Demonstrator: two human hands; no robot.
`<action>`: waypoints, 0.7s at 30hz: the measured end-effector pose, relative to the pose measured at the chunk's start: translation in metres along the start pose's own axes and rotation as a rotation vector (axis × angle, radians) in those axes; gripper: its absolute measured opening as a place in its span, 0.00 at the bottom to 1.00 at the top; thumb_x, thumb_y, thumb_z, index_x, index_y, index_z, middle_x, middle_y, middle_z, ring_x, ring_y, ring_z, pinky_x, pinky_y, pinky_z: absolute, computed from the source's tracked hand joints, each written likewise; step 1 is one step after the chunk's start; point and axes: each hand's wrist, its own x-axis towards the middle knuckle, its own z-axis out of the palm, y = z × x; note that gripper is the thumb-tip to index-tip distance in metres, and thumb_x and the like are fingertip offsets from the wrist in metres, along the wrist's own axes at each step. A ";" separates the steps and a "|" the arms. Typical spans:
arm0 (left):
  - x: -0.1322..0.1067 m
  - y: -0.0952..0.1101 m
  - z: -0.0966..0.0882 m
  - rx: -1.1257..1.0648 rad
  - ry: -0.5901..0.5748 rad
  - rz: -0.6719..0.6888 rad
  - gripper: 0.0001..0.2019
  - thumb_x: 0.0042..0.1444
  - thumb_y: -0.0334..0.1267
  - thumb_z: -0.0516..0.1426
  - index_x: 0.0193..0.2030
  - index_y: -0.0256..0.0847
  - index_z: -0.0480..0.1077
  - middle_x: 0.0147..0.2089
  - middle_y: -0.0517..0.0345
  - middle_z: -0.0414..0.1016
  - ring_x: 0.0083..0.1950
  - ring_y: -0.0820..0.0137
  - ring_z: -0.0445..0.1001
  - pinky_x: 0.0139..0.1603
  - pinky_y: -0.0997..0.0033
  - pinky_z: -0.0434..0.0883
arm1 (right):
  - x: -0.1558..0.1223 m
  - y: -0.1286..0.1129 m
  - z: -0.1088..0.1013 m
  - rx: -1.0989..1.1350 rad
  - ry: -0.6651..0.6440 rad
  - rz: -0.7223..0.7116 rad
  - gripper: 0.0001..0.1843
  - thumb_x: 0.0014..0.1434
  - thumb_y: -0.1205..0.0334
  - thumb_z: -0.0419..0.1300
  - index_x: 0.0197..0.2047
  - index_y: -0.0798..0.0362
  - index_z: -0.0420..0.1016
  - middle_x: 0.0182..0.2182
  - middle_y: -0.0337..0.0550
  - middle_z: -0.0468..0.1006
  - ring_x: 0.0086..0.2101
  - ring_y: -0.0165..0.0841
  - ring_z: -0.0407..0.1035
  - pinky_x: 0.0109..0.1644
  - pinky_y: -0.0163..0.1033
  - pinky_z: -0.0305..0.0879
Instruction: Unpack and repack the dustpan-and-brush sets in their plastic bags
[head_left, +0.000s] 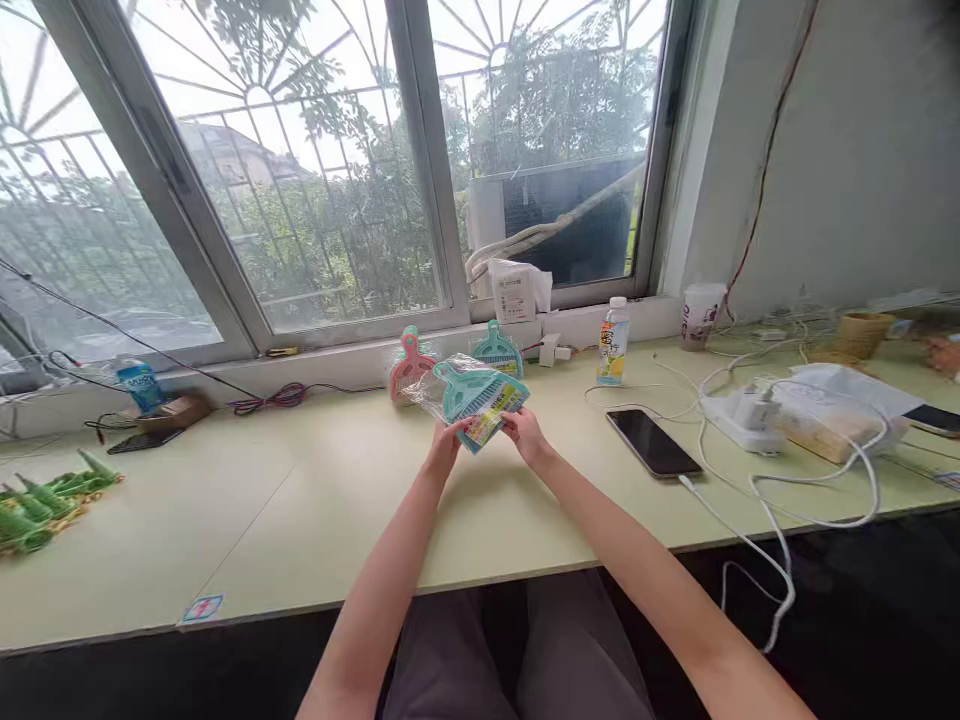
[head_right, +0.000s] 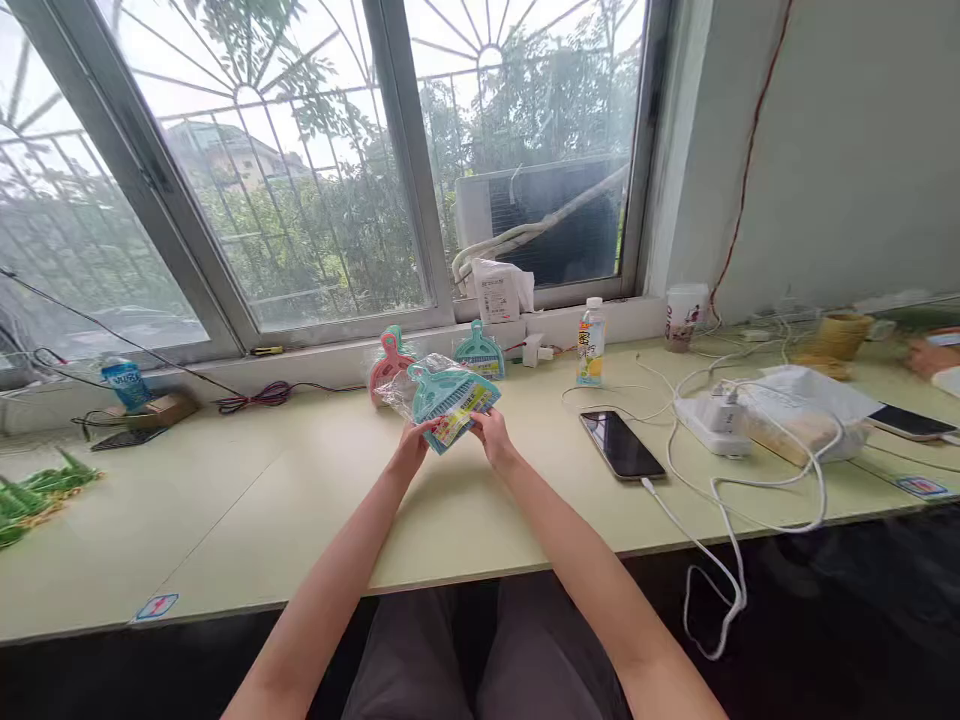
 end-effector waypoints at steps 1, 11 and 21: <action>-0.001 -0.001 0.002 0.013 -0.005 0.000 0.40 0.39 0.37 0.69 0.63 0.39 0.64 0.57 0.45 0.74 0.60 0.48 0.69 0.61 0.49 0.65 | 0.000 0.000 0.000 0.000 0.016 -0.001 0.10 0.49 0.71 0.60 0.37 0.54 0.73 0.37 0.43 0.81 0.38 0.34 0.76 0.47 0.39 0.73; -0.004 -0.001 0.001 0.063 -0.063 -0.009 0.36 0.38 0.34 0.71 0.58 0.38 0.69 0.55 0.46 0.75 0.61 0.48 0.68 0.64 0.47 0.61 | -0.003 -0.005 -0.001 -0.004 0.047 0.021 0.09 0.48 0.71 0.64 0.34 0.52 0.72 0.35 0.42 0.81 0.37 0.35 0.76 0.46 0.42 0.75; 0.001 -0.009 0.005 -0.041 0.015 -0.191 0.29 0.57 0.52 0.58 0.62 0.38 0.64 0.59 0.47 0.72 0.63 0.56 0.67 0.62 0.55 0.65 | -0.005 -0.010 -0.004 0.011 0.036 -0.104 0.12 0.46 0.65 0.69 0.35 0.52 0.74 0.39 0.44 0.81 0.41 0.38 0.76 0.48 0.45 0.75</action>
